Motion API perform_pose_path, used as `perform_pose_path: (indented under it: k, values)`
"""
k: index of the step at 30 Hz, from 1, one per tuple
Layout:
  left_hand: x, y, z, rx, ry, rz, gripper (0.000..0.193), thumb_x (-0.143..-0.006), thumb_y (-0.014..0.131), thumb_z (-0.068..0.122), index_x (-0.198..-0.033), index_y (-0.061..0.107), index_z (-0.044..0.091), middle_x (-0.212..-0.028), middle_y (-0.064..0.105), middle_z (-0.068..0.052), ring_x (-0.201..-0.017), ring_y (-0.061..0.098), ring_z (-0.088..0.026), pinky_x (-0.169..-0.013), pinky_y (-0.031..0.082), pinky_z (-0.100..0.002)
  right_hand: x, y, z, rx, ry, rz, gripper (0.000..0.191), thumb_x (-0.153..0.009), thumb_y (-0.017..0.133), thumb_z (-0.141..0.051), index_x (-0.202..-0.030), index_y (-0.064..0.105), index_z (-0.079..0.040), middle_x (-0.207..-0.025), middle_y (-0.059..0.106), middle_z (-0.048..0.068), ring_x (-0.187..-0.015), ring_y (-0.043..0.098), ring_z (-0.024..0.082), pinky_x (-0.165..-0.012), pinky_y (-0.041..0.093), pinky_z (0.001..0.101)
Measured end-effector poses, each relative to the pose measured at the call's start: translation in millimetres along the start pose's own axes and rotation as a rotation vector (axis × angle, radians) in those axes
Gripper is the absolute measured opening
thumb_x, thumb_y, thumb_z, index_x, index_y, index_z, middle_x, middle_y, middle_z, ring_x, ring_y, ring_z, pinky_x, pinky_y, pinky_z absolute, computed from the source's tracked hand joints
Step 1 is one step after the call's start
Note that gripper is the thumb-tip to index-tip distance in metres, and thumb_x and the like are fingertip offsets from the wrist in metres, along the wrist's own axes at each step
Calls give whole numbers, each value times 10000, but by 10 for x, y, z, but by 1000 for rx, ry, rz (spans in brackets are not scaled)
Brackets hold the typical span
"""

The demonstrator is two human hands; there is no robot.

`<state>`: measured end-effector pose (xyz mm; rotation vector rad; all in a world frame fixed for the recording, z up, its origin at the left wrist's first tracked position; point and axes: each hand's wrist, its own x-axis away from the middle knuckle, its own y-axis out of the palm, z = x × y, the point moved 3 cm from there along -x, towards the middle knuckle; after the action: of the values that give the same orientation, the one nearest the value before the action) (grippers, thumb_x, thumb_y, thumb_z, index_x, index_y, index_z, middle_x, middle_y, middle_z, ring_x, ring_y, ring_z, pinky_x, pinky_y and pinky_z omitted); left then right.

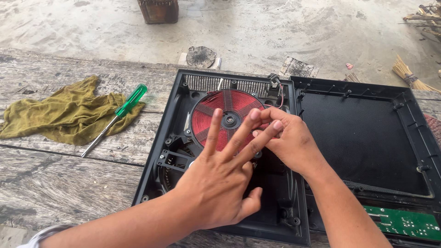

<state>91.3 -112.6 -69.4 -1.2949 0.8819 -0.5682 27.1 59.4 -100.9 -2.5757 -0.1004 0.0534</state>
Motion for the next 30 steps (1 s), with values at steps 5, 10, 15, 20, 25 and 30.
perform_pose_path:
  k: [5,10,15,20,25,30]
  values:
    - [-127,107,113,-75,-34,-19,841,-979,387,666,-800,758,-68,-1721,140,-114,-1586,56,-327,-1186,-1,-723,3,-15,18,138,69,18,206,-899,747,-171,-1099,749,-119,-969,797,7,-873,758,116,-752,591,262]
    - [186,-19,0,-32,-57,231,862,-964,368,761,-859,719,-19,-1682,247,-206,-1582,73,-406,-1217,35,-712,-26,-9,87,-25,25,-9,245,-862,761,-108,-1107,755,-91,-886,752,62,-735,629,60,-688,557,233]
    - [172,84,3,-70,-39,130,938,-915,356,798,-858,744,-53,-1682,249,-181,-1572,66,-381,-1185,26,-726,-7,8,110,-59,25,-26,254,-862,750,-93,-1116,755,-98,-913,770,23,-640,549,30,-625,542,218]
    - [-9,162,65,-155,6,31,1080,-786,320,882,-821,778,-95,-1675,208,-136,-1551,36,-321,-1166,20,-714,13,-15,79,-19,96,-17,211,-902,707,-133,-1108,740,-109,-942,790,1,-781,717,55,-709,597,238]
    - [-135,269,79,-184,0,-141,1067,-782,297,880,-776,785,-69,-1720,137,-158,-1564,0,-310,-1164,-1,-712,22,-17,44,-73,-2,-13,239,-860,696,-66,-1094,743,-85,-1026,789,-6,-929,750,81,-813,612,241]
    - [48,172,63,-97,-10,29,1083,-835,328,874,-920,762,-114,-1651,230,-209,-1558,57,-366,-1185,30,-686,-8,-7,93,-162,36,-39,245,-869,714,-76,-1114,740,-77,-947,794,4,-769,672,49,-715,581,221]
